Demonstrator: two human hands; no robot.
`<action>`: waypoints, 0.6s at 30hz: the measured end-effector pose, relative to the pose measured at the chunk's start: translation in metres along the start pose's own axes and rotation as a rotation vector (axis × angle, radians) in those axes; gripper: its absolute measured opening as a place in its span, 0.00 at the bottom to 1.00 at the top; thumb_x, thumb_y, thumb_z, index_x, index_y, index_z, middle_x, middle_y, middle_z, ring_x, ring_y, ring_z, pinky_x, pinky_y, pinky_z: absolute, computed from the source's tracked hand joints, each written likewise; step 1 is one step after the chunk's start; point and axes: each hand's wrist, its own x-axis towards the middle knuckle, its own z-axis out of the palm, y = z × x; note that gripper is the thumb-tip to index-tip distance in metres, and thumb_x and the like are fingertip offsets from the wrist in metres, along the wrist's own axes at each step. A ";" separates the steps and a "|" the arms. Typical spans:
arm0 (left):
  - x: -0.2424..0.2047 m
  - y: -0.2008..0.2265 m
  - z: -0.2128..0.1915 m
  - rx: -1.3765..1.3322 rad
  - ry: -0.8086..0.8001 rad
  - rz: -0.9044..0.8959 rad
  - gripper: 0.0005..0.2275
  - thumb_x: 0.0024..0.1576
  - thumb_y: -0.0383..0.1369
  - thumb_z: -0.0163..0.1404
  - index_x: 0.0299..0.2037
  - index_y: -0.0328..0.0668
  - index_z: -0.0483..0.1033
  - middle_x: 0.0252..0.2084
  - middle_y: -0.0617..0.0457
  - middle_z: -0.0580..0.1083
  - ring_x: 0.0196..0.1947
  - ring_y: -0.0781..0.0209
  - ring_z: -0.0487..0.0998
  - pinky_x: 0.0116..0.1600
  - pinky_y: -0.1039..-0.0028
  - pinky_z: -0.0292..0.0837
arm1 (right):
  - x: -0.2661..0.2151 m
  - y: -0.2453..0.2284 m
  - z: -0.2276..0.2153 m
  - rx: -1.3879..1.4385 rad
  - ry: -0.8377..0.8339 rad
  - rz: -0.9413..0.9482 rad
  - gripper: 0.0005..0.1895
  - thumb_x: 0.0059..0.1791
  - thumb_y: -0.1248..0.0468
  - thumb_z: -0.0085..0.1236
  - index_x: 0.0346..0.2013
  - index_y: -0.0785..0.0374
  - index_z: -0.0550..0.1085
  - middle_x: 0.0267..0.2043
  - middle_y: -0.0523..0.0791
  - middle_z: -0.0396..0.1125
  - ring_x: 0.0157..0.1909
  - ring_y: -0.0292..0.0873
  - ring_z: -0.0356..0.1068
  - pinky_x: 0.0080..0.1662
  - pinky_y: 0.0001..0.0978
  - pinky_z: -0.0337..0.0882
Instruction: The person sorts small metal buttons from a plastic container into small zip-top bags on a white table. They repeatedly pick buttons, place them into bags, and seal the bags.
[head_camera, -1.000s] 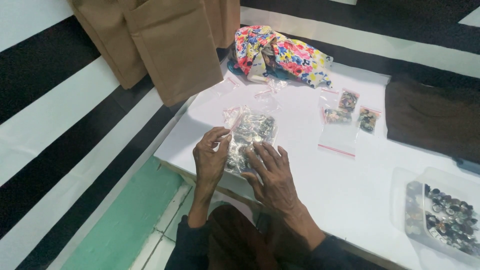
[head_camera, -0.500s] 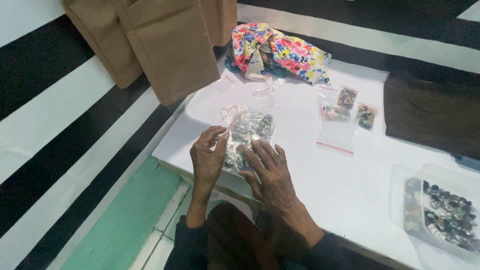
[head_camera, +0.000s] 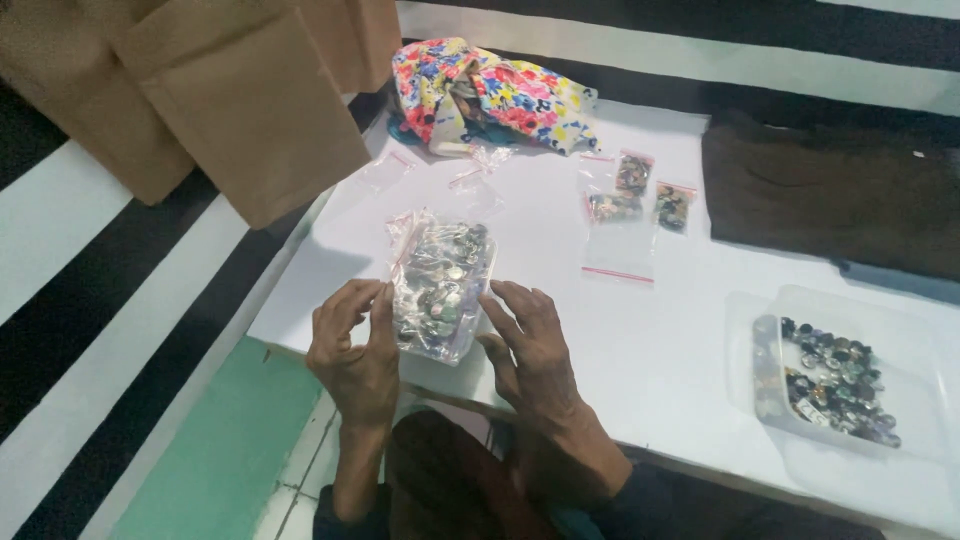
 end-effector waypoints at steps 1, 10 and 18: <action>-0.008 0.007 -0.001 -0.011 -0.012 0.003 0.02 0.59 0.30 0.62 0.40 0.45 0.84 0.39 0.52 0.80 0.35 0.60 0.81 0.40 0.73 0.77 | 0.002 0.000 -0.011 -0.013 0.004 0.009 0.20 0.56 0.51 0.46 0.59 0.54 0.75 0.60 0.49 0.69 0.64 0.52 0.69 0.64 0.52 0.67; -0.087 0.091 0.027 -0.168 -0.272 0.232 0.02 0.58 0.27 0.58 0.39 0.40 0.80 0.41 0.48 0.80 0.39 0.57 0.81 0.48 0.71 0.78 | -0.014 0.031 -0.124 0.015 0.099 0.199 0.15 0.52 0.72 0.60 0.54 0.65 0.74 0.54 0.51 0.72 0.55 0.49 0.74 0.59 0.38 0.76; -0.152 0.164 0.140 -0.543 -0.763 0.402 0.06 0.61 0.28 0.54 0.46 0.38 0.78 0.46 0.47 0.80 0.47 0.52 0.81 0.52 0.62 0.73 | -0.054 0.120 -0.257 -0.314 0.053 0.289 0.09 0.54 0.71 0.55 0.48 0.67 0.78 0.48 0.50 0.76 0.49 0.48 0.76 0.53 0.37 0.76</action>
